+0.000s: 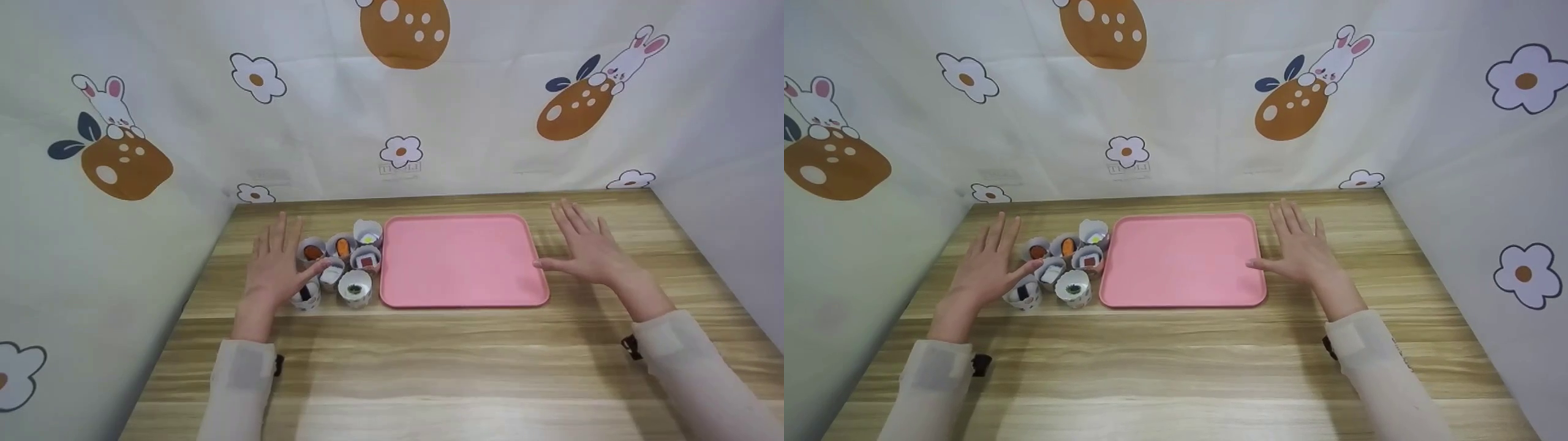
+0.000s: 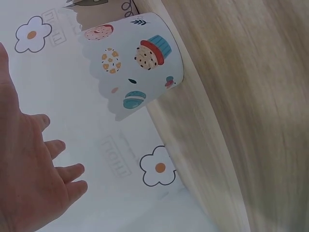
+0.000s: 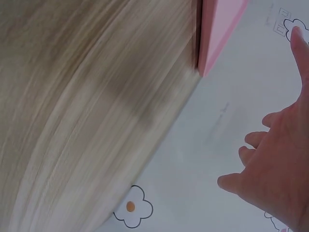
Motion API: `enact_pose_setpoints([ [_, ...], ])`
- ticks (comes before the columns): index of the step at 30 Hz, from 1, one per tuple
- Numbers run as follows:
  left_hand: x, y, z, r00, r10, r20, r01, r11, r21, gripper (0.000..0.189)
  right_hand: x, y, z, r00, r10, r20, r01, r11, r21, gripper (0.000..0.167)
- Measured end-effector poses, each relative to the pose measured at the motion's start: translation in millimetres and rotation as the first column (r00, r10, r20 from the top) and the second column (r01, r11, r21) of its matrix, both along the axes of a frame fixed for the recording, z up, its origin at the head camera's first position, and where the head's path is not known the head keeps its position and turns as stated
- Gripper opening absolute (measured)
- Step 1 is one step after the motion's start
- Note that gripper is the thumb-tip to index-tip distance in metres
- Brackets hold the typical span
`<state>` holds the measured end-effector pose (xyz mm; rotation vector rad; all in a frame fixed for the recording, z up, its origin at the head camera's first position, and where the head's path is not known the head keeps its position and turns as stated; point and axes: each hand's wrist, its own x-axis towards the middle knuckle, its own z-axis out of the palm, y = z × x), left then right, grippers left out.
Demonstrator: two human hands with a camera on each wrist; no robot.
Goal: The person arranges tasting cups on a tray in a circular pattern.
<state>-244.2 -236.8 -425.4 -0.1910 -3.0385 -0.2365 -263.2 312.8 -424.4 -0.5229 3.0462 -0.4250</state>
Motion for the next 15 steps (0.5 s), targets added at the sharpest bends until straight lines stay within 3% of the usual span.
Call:
enact_pose_setpoints([
  [15,0.5,-1.2,-1.0,1.000,-0.007,0.016,0.007,1.000,0.003,0.104,-2.0,-11,-5.7,0.999,0.026,0.035,-0.026,1.000,0.012,0.121],
])
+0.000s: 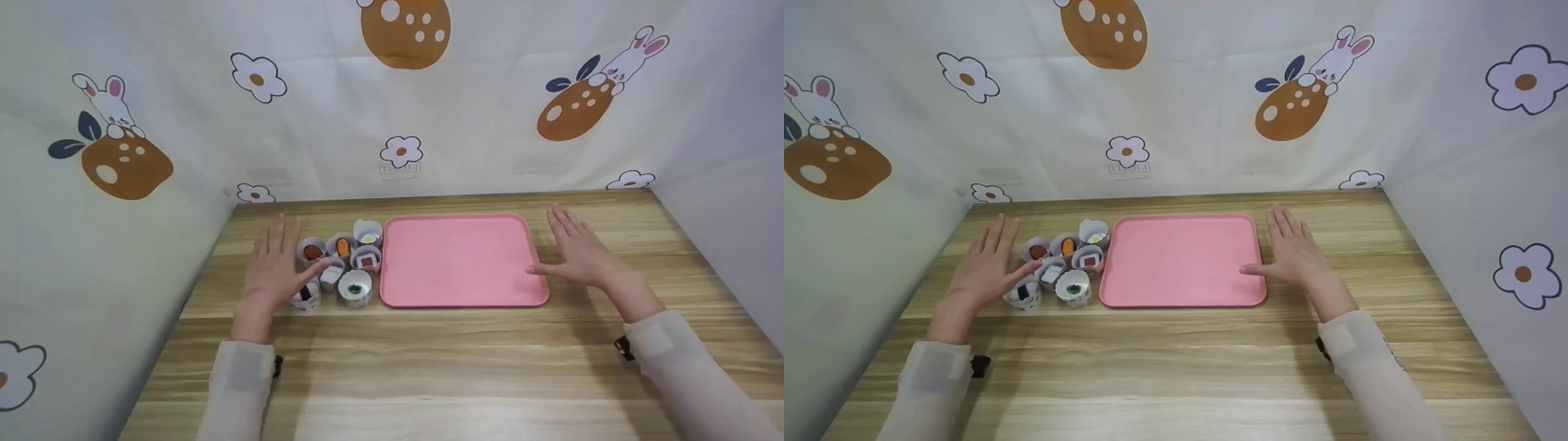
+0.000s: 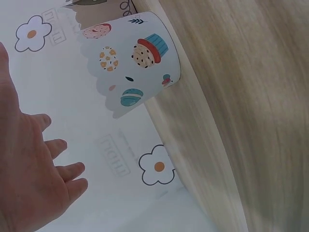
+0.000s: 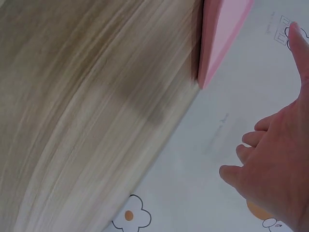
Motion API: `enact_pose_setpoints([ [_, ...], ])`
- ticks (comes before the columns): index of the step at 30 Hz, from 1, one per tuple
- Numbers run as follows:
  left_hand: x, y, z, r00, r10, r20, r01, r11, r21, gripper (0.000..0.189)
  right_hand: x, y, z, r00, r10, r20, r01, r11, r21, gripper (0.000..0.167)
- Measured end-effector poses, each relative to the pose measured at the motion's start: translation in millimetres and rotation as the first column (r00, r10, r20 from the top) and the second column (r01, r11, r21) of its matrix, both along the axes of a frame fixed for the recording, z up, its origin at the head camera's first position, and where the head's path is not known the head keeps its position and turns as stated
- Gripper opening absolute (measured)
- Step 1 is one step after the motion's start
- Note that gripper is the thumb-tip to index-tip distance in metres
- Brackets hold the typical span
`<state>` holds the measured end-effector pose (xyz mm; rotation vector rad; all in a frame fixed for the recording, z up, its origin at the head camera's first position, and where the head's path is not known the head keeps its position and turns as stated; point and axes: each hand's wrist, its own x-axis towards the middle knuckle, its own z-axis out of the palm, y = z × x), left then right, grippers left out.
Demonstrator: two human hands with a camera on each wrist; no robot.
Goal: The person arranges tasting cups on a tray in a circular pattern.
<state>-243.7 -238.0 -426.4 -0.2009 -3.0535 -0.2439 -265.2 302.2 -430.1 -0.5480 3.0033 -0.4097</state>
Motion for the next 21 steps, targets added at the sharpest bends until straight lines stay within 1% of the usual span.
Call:
enact_pose_setpoints([
  [6,1.0,-0.8,-1.9,1.000,0.001,0.003,-0.001,1.000,0.003,0.105,1.9,-3,-3.5,1.000,0.010,0.021,-0.010,1.000,-0.011,0.122],
  [13,2.9,-2.3,-1.6,1.000,0.004,0.015,-0.004,1.000,0.017,0.107,3.0,-6,-8.3,0.999,0.016,0.042,-0.015,1.000,-0.022,0.124],
  [21,3.5,-3.1,-1.9,0.999,-0.007,0.035,0.006,0.999,0.043,0.107,2.7,-9,-15.0,0.997,0.020,0.070,-0.019,1.000,-0.015,0.125],
])
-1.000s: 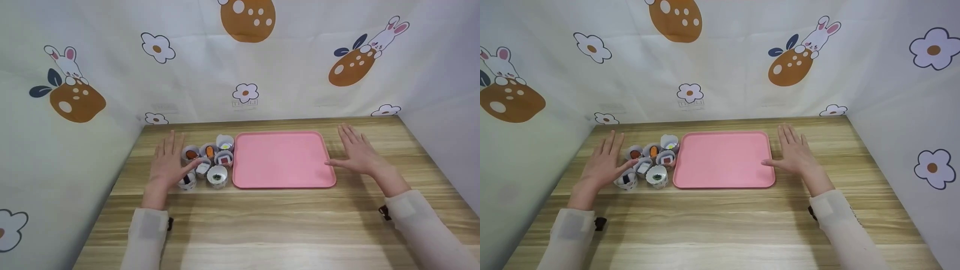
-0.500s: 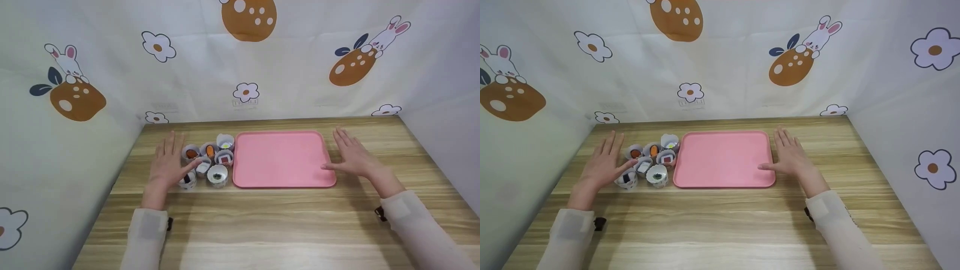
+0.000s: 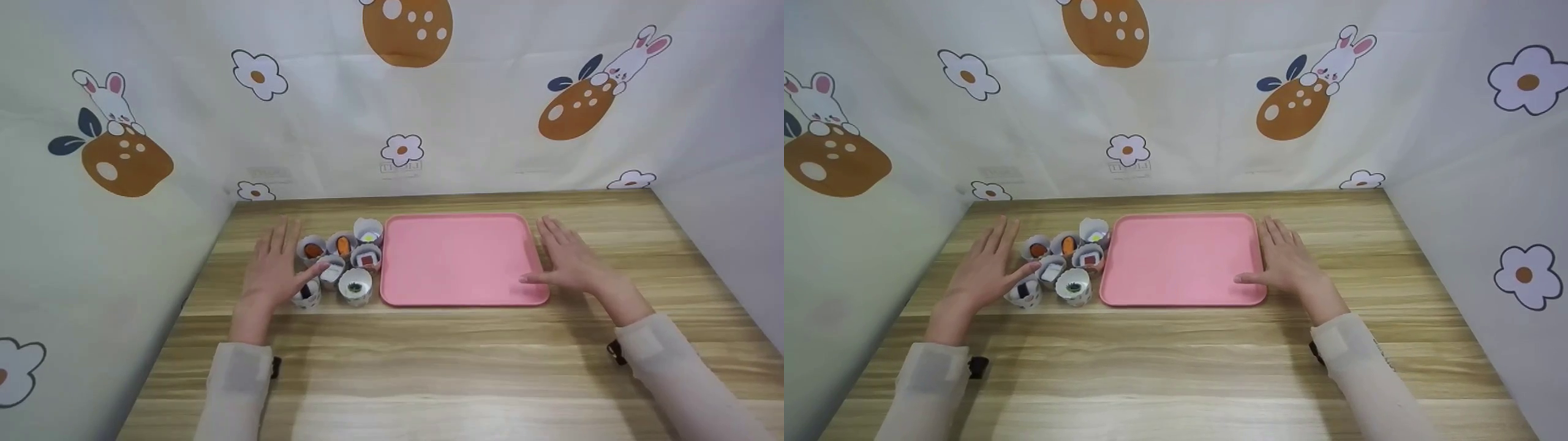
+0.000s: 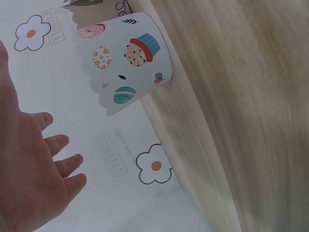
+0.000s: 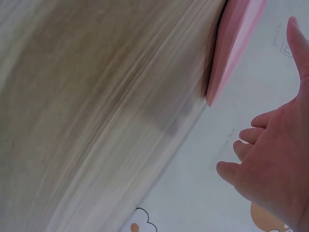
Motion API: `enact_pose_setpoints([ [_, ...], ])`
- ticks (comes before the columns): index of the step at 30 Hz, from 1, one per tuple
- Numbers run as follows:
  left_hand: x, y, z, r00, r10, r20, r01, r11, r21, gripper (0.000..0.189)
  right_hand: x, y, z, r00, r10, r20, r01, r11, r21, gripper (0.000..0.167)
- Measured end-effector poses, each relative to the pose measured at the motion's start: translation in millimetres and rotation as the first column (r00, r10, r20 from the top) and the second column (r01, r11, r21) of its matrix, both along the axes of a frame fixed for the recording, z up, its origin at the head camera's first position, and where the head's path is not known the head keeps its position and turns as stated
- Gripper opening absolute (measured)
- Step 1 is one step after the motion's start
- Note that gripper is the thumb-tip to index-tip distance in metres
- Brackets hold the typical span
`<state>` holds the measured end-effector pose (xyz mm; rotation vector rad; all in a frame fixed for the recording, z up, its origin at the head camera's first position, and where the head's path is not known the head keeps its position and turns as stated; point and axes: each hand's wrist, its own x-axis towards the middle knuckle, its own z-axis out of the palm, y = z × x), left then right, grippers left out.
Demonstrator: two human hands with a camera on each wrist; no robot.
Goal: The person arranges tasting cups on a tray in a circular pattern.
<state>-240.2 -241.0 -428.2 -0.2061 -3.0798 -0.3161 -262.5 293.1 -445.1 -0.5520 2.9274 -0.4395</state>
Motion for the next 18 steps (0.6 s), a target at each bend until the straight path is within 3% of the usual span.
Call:
enact_pose_setpoints([
  [18,4.7,-1.0,1.1,0.999,-0.026,0.039,0.026,1.000,0.008,0.108,1.9,-7,-12.9,1.000,0.028,-0.001,-0.028,1.000,-0.008,0.122],
])
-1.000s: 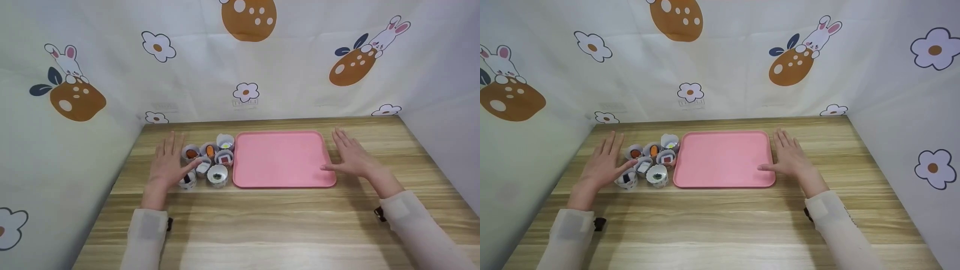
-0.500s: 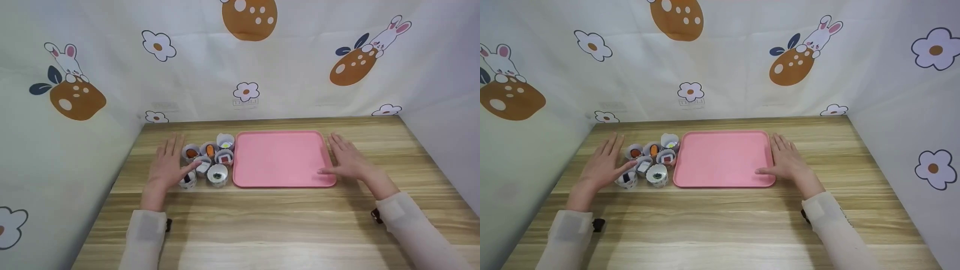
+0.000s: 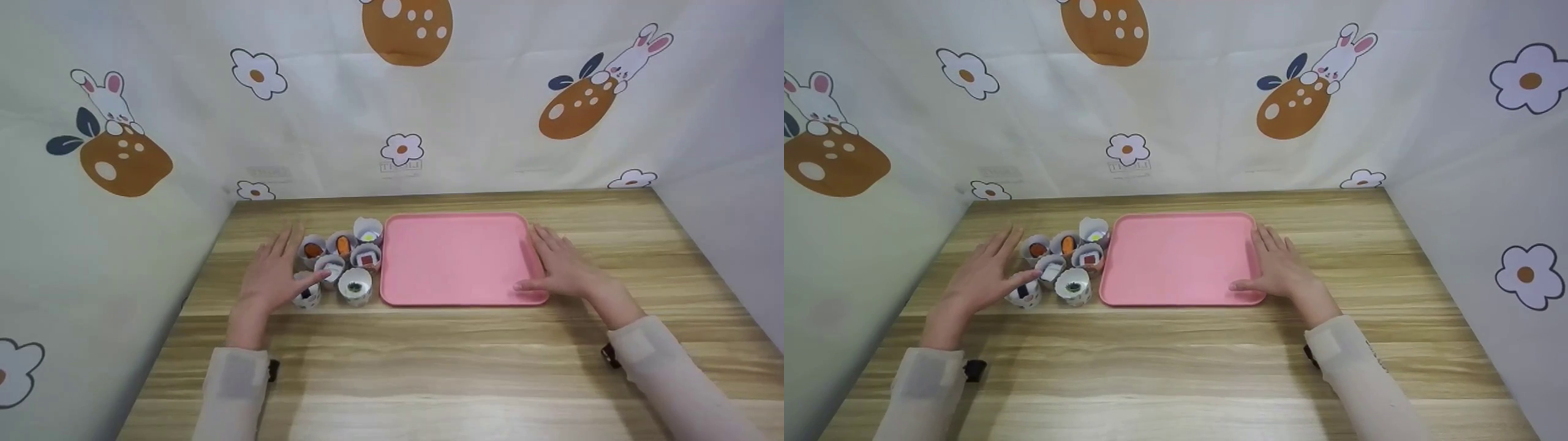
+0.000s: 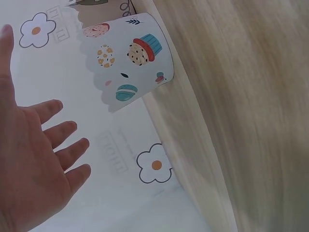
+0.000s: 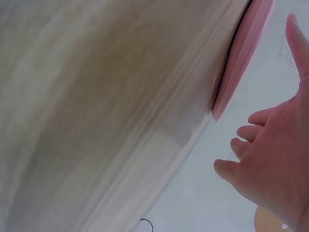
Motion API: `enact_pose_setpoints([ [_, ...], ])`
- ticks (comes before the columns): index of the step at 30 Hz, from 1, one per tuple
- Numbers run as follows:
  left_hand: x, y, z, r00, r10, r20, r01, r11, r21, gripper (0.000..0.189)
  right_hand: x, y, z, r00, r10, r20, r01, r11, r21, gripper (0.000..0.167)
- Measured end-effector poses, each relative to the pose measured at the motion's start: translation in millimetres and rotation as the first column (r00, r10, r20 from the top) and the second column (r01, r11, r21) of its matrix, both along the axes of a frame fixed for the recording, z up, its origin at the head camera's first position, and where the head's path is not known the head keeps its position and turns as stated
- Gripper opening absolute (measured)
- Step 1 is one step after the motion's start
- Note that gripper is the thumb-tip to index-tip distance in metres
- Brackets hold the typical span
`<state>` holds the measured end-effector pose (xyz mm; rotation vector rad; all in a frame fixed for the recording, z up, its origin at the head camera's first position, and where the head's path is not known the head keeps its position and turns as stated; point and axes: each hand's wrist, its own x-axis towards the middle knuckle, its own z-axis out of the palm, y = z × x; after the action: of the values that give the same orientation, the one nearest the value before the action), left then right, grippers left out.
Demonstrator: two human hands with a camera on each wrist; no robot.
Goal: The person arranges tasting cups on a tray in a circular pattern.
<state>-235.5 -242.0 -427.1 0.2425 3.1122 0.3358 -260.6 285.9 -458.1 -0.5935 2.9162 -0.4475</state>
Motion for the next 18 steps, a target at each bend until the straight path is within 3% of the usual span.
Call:
enact_pose_setpoints([
  [10,5.6,-8.1,-1.8,0.999,-0.032,0.030,0.032,0.999,0.011,0.108,2.6,-1,-1.4,1.000,0.023,0.014,-0.023,1.000,-0.014,0.118],
  [18,11.2,-9.3,-2.5,0.995,-0.014,0.098,0.007,0.998,0.065,0.104,4.1,-2,-1.8,0.999,0.019,0.046,-0.020,1.000,0.013,0.120],
])
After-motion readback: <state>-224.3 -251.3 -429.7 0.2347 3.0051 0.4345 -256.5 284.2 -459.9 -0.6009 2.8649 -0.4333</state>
